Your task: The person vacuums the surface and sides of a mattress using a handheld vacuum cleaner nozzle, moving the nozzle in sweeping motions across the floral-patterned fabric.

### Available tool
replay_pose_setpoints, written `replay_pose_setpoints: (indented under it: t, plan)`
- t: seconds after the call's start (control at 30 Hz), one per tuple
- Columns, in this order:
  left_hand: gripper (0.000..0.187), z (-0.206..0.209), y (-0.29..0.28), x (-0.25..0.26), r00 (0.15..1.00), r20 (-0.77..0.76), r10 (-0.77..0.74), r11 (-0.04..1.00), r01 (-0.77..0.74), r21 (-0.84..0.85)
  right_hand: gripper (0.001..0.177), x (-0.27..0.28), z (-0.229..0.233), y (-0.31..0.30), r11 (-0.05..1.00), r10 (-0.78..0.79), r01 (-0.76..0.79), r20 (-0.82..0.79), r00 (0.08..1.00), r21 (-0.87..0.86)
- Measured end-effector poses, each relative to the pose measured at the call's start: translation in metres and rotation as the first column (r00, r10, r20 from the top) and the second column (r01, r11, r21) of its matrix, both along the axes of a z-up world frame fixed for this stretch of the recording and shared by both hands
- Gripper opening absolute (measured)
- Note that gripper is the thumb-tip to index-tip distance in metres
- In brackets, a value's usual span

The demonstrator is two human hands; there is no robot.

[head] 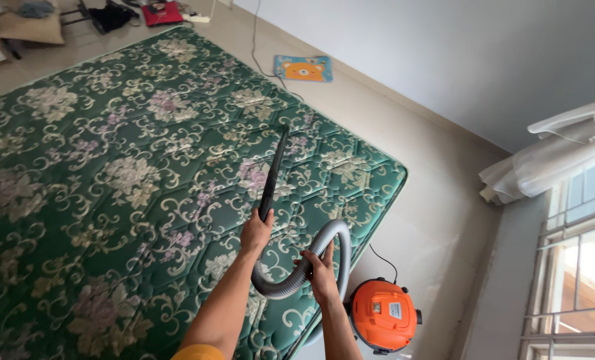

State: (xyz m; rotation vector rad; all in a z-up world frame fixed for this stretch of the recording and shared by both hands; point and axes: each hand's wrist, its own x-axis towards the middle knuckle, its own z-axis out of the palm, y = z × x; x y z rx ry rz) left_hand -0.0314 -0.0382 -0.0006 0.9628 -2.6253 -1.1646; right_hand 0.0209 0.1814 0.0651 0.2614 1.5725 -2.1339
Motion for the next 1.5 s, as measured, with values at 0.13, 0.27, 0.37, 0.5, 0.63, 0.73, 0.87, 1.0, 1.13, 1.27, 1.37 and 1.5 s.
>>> replay_pose_setpoints:
  t: [0.13, 0.27, 0.37, 0.5, 0.63, 0.73, 0.87, 1.0, 1.13, 1.27, 1.37, 1.5]
  plan:
    - [0.056, -0.015, 0.0, 0.014, 0.993, -0.009, 0.114, 0.991, -0.113, 0.077, 0.099, 0.0, -0.004, 0.0, 0.999, -0.035, 0.035, 0.013, 0.999, 0.028]
    - [0.055, -0.03, -0.011, 0.018, 0.988, -0.144, 0.054, 0.994, -0.04, 0.099, 0.1, 0.004, 0.002, 0.002, 0.999, -0.044, 0.043, 0.061, 0.997, 0.026]
    - [0.055, -0.025, -0.018, 0.031, 0.993, -0.105, -0.044, 0.985, 0.061, 0.164, 0.098, 0.011, 0.002, -0.004, 1.0, 0.002, -0.003, 0.038, 0.999, 0.015]
    - [0.056, -0.005, -0.006, 0.06, 0.999, 0.024, -0.04, 0.99, 0.036, 0.136, 0.093, 0.015, -0.008, -0.014, 0.996, 0.094, -0.094, -0.047, 0.994, 0.01]
    - [0.054, 0.001, 0.015, 0.073, 0.979, -0.01, 0.204, 0.968, -0.2, 0.154, 0.083, 0.012, -0.029, -0.006, 0.999, -0.009, 0.013, -0.102, 0.995, 0.034]
    - [0.055, -0.013, 0.016, 0.08, 0.964, -0.068, 0.257, 0.952, -0.241, 0.189, 0.058, 0.006, -0.046, 0.005, 0.988, -0.142, 0.135, -0.103, 0.984, -0.072]
    - [0.055, -0.015, 0.0, 0.078, 0.975, -0.156, 0.156, 0.978, -0.131, 0.16, 0.057, 0.023, -0.037, 0.001, 0.985, -0.102, 0.09, -0.08, 0.992, -0.146]
    - [0.058, -0.004, -0.009, 0.094, 0.999, -0.027, 0.033, 0.966, -0.025, 0.257, 0.059, 0.044, -0.013, -0.014, 0.991, 0.063, -0.059, 0.034, 0.997, -0.12]
    - [0.057, -0.017, 0.026, 0.111, 0.982, -0.048, 0.185, 0.973, -0.176, 0.15, 0.058, 0.051, -0.015, -0.005, 0.984, 0.117, -0.127, -0.084, 0.99, -0.122]
    - [0.053, -0.018, 0.044, 0.119, 0.956, -0.064, 0.287, 0.941, -0.269, 0.205, 0.046, 0.047, -0.025, 0.02, 0.994, 0.036, -0.039, -0.038, 0.999, -0.104]
    - [0.053, -0.008, 0.043, 0.13, 0.965, -0.034, 0.262, 0.949, -0.251, 0.19, 0.04, 0.06, -0.028, 0.028, 0.995, 0.009, -0.01, -0.015, 1.0, -0.104]
    - [0.053, 0.009, 0.042, 0.163, 0.987, 0.021, 0.161, 0.977, -0.162, 0.138, 0.043, 0.078, -0.023, 0.019, 0.996, 0.073, -0.073, 0.0, 0.997, -0.048]
